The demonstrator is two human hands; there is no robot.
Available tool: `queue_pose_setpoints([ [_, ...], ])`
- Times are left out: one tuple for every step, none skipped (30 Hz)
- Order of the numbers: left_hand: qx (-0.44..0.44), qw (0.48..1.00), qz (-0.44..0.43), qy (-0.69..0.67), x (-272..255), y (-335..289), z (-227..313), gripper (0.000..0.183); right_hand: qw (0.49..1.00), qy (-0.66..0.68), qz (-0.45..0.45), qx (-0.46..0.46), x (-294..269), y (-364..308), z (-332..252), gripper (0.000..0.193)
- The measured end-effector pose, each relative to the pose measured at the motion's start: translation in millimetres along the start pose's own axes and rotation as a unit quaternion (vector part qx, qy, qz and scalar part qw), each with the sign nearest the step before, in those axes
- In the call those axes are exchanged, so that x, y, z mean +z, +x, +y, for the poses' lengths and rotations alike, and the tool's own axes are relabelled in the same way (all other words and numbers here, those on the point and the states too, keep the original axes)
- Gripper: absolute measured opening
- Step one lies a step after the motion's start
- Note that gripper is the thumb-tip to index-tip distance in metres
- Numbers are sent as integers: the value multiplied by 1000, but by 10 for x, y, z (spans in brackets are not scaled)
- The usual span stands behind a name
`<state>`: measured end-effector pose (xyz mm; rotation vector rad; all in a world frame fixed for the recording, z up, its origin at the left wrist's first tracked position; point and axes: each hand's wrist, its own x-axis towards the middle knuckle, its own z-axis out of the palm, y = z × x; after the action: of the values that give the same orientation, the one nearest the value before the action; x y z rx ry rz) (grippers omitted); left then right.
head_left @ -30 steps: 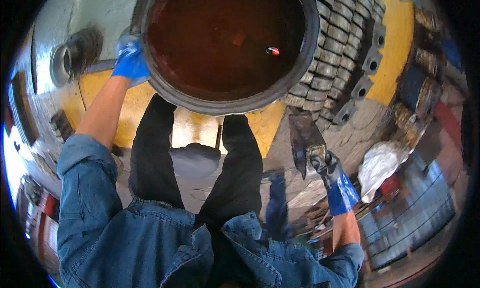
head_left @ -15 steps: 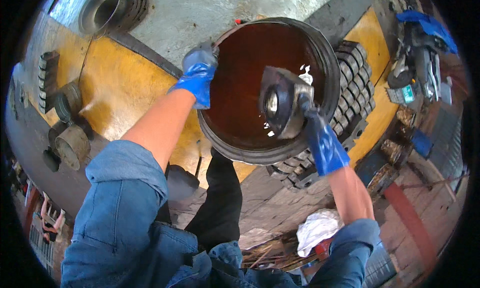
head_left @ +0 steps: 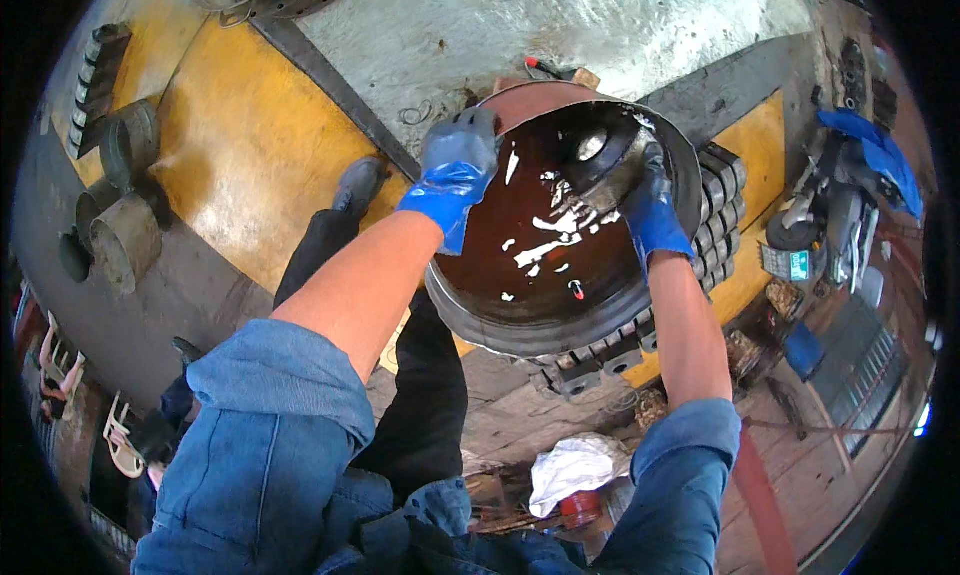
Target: The person, wearing blue gloves, picks up metal blocks one by one and places them into a large container of dark liquid. After several blocks are submerged, the person uses a brush to coat them with the liquid while they are in the container.
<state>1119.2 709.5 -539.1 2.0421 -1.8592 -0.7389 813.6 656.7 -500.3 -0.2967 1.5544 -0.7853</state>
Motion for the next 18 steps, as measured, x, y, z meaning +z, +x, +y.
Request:
queue_pose_setpoints([
  [1,1000,14,-10,-2,2,-2,24,999,-14,-13,-37,-35,45,22,72],
  [0,1000,11,-17,-5,-2,0,24,999,1,28,-18,-54,121,47,74],
  [-3,1000,2,-21,-7,-1,4,24,1000,-2,20,-21,-102,157,68,75],
  [3,999,20,-33,-10,-3,8,22,1000,-5,13,-28,-143,206,89,75],
  [8,999,32,-42,-13,0,14,20,999,-12,17,-36,-194,241,105,76],
  [16,998,47,-47,-18,1,18,18,1000,-6,16,-14,-241,274,120,76],
  [13,998,41,-47,-25,3,23,18,999,29,12,7,-285,295,140,76],
  [14,998,40,-43,-33,6,26,18,998,57,18,25,-318,318,158,75],
  [14,999,34,-40,-43,8,28,18,994,93,32,48,-334,340,176,75],
  [17,999,35,-39,-54,10,32,20,996,83,18,34,-355,342,188,74],
  [18,999,31,-37,-68,9,35,21,996,79,10,25,-355,350,193,73],
  [12,999,18,-33,-83,11,37,23,995,88,42,25,-330,364,193,72],
  [8,999,19,-28,-95,9,46,23,997,69,13,21,-319,356,183,72],
  [-2,1000,5,-23,-107,7,57,23,997,63,28,28,-309,335,159,71],
  [-13,1000,-8,-19,-112,1,74,23,997,56,44,34,-307,309,124,70],
  [-19,999,-23,-32,-120,3,82,24,999,11,35,15,-337,238,88,65],
  [-19,999,-21,-33,-120,6,101,25,984,-172,38,-28,-380,176,35,64],
  [-20,999,-18,-31,-124,3,111,25,901,-416,60,-106,-449,98,-28,64],
])
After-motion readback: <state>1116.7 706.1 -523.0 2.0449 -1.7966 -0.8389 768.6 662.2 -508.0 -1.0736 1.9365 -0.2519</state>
